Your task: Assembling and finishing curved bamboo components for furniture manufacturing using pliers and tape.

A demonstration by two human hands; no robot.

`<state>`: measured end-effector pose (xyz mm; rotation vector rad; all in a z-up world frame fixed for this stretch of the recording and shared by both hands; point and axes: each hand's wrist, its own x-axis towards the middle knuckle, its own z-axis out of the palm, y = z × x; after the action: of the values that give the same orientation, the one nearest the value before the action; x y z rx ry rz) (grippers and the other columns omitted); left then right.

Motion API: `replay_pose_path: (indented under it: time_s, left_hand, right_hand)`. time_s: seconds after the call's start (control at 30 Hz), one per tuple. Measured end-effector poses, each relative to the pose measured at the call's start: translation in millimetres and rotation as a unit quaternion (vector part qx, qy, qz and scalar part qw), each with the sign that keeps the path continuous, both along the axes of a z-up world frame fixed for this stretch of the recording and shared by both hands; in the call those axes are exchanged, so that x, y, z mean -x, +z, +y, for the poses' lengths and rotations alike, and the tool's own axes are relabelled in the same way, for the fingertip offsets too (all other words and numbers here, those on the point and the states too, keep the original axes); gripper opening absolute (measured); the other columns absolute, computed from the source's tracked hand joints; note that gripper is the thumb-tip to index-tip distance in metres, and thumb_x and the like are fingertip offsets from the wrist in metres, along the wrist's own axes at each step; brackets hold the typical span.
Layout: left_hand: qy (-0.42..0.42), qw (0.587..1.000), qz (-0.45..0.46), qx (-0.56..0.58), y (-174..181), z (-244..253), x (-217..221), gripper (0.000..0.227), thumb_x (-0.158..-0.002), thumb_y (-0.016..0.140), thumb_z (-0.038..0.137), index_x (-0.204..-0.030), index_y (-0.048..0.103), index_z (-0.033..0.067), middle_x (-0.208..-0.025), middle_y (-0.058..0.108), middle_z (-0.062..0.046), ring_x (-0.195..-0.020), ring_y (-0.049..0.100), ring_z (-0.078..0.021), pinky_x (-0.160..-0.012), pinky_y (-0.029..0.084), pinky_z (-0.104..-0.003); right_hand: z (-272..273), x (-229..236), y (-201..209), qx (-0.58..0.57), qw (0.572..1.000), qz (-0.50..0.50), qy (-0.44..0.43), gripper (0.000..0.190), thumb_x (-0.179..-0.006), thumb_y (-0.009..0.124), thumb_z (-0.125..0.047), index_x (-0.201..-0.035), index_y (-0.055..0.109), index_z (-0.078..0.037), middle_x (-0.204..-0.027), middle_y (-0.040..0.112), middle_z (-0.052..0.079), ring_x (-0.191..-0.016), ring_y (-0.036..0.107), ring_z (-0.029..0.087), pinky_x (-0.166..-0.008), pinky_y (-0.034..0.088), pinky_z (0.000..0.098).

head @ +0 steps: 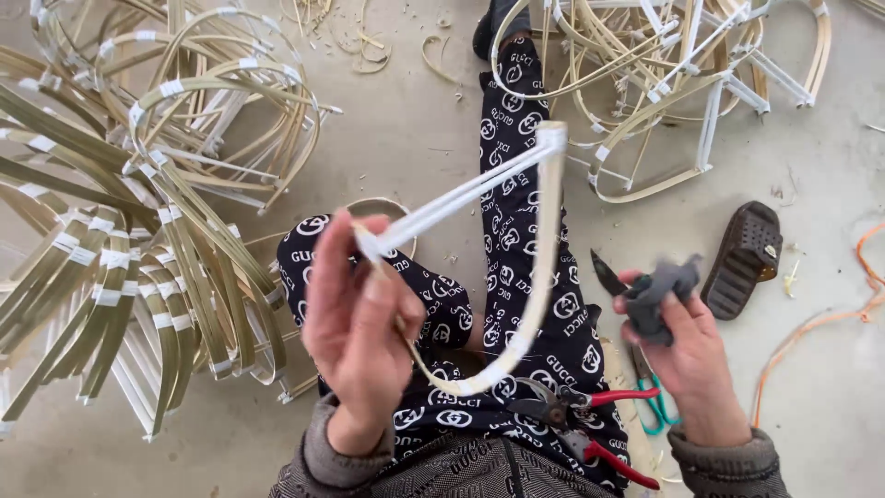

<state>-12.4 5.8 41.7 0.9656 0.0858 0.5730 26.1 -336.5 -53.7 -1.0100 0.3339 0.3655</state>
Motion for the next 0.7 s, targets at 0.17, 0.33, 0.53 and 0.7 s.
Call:
replay_pose_path:
  time_s: [0.17, 0.33, 0.53, 0.7]
  left_hand:
    - [-0.072, 0.988, -0.042, -0.127, 3, -43, 13, 0.05, -0.11, 0.054, -0.003, -0.159, 0.042, -0.0013, -0.143, 0.055, -0.019, -0.075, 0.058, -0.0072, -0.057, 0.052, -0.021]
    - [-0.206, 0.971, -0.025, -0.12, 12, -55, 19, 0.05, -0.112, 0.055, 0.002, -0.158, 0.036, -0.0026, -0.151, 0.046, -0.021, -0.09, 0.06, -0.0119, -0.073, 0.056, -0.025]
    - [-0.274, 0.951, 0.045, -0.138, -15, -29, -16, 0.067, -0.11, 0.046, 0.03, -0.161, 0.01, 0.0064, -0.157, 0.036, -0.016, -0.119, 0.06, -0.0145, -0.1, 0.056, -0.027]
    - [-0.436, 0.837, 0.322, -0.074, -121, -44, 4, 0.062, -0.103, 0.053, 0.023, -0.159, 0.031, 0.0072, -0.093, 0.068, -0.008, -0.075, 0.065, -0.0091, -0.064, 0.054, -0.022]
  right_hand:
    - [73, 2, 35, 0.398, 0.883, -0.198, 0.151, 0.071, -0.076, 0.081, -0.016, -0.139, 0.05, -0.005, -0.119, 0.067, 0.017, -0.101, 0.067, 0.026, -0.085, 0.056, 0.036]
    - [97, 1, 4, 0.458, 0.826, -0.203, 0.26, 0.053, -0.076, 0.086, -0.023, -0.121, 0.064, -0.005, -0.099, 0.078, 0.01, -0.088, 0.074, 0.012, -0.076, 0.058, 0.0304]
    - [90, -4, -19, 0.385, 0.879, -0.178, 0.216, 0.036, -0.082, 0.081, -0.02, -0.113, 0.073, -0.005, -0.095, 0.079, 0.009, -0.086, 0.07, 0.01, -0.075, 0.058, 0.0295]
    - [102, -11, 2, 0.265, 0.941, -0.16, 0.133, 0.037, -0.088, 0.077, -0.018, -0.121, 0.067, -0.005, -0.105, 0.077, 0.004, -0.094, 0.071, 0.009, -0.082, 0.058, 0.0272]
